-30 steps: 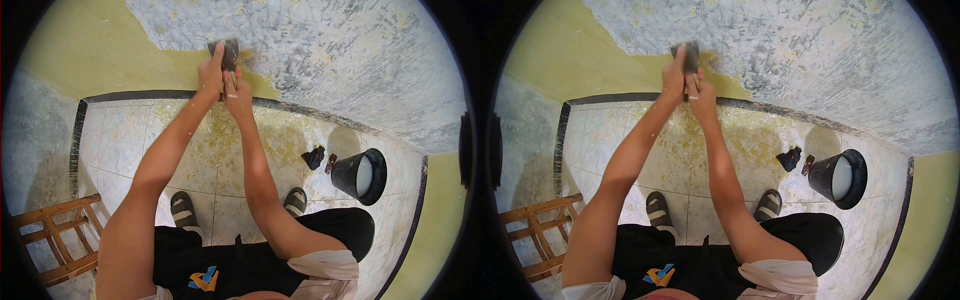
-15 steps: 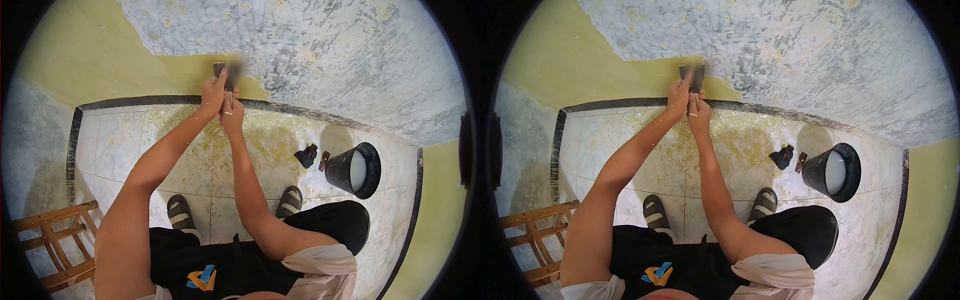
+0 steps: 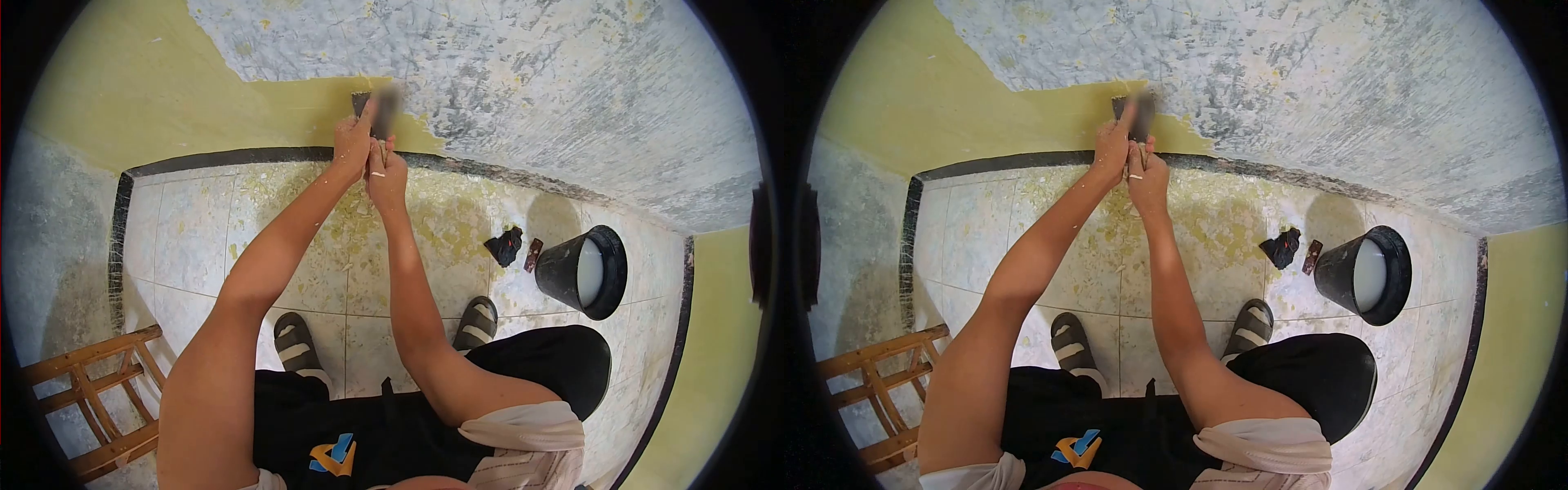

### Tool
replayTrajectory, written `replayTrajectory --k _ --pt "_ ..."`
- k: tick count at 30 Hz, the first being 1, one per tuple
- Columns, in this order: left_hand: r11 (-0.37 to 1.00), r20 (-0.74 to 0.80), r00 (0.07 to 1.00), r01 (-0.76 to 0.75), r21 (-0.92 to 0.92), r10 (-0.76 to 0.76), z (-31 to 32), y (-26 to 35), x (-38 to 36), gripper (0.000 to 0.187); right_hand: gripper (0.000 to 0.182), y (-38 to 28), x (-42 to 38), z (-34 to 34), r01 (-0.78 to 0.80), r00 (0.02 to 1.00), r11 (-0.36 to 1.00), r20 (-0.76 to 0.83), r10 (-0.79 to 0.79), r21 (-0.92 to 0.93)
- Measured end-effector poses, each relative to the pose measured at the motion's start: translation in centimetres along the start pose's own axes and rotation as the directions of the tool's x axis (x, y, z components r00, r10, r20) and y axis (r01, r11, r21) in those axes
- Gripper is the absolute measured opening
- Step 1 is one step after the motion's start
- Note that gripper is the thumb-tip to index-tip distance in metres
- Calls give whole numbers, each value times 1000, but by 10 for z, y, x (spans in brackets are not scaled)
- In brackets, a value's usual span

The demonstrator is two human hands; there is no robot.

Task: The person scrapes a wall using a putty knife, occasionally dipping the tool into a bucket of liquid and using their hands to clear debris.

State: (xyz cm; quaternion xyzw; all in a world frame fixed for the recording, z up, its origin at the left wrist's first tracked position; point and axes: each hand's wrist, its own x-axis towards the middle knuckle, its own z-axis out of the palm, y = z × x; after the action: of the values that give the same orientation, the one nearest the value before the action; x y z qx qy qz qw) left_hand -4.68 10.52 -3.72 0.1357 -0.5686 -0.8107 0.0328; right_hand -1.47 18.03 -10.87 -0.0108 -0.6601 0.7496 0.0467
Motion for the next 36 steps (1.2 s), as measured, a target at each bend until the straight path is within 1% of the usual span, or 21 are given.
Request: replayTrajectory --k 1,3,5,7,10,11,12,13,14,15,16,18,20,22,25,26,28,30,31,33,36 --pt "1000 -3 1000 6 -3 -6 3 -1 0 49 33 -1 2 -2 62 998 997 12 -62 -53" --pt "991 -19 999 29 -130 -32 8 -2 -2 46 34 -4 6 -7 59 998 995 22 -57 -81" --pt "984 -20 999 39 -176 -43 12 -6 -3 45 35 -2 7 -12 62 998 992 30 -59 -106" --pt "976 -17 999 39 -215 -44 15 -5 -1 44 39 2 10 -13 160 985 954 -25 -172 -254" --pt "972 2 993 115 -206 -117 13 -12 3 45 43 -22 8 -23 67 997 946 -6 -73 -318" --pt "968 -4 997 72 -242 -76 15 -21 10 45 43 -23 10 -25 61 998 946 -5 -66 -318" --pt "960 -11 999 29 -279 -34 14 -28 16 46 43 -25 14 -26 158 984 926 -19 -175 -343" --pt "959 -15 999 32 -281 -38 17 -18 16 46 43 -26 20 -26 252 959 894 -28 -282 -371" --pt "931 26 1000 20 -365 -12 23 3 12 48 43 -45 24 -23 246 961 894 -24 -275 -374" --pt "895 68 998 17 -446 15 29 20 6 50 43 -76 27 -20 240 969 889 42 -243 -389" --pt "895 72 997 21 -445 12 31 32 3 50 43 -95 31 -16 242 970 884 105 -218 -401" --pt "959 -28 999 -29 -281 21 27 55 1 50 42 -95 27 -2 251 968 906 113 -225 -342" --pt "965 -5 998 -69 -254 70 18 58 0 50 43 -84 17 12 264 964 948 45 -261 -175" --pt "994 -45 998 -37 -105 33 11 56 -2 47 43 -58 16 25 235 971 961 -4 -238 -147" --pt "1000 -57 998 -28 6 28 4 33 -3 43 43 -16 6 26 89 996 996 -22 -89 20" --pt "1000 -56 998 -27 7 27 2 22 -1 43 42 2 4 24 116 992 993 -52 -113 39" --pt "998 25 1000 -17 55 15 5 13 -4 47 41 -2 -3 16 141 987 989 -81 -136 52" --pt "1000 20 1000 9 -6 -8 12 4 -8 49 40 -6 -8 0 -109 994 984 14 108 143" --pt "999 25 999 32 6 -32 16 4 -10 45 40 -7 -8 -1 -110 994 984 13 110 140" --pt "999 31 998 49 15 -49 19 4 -7 43 40 -12 -5 -3 5 999 983 -41 2 182" --pt "996 55 995 80 30 -81 18 0 -2 44 40 -14 -3 -10 -32 999 993 -11 33 114"
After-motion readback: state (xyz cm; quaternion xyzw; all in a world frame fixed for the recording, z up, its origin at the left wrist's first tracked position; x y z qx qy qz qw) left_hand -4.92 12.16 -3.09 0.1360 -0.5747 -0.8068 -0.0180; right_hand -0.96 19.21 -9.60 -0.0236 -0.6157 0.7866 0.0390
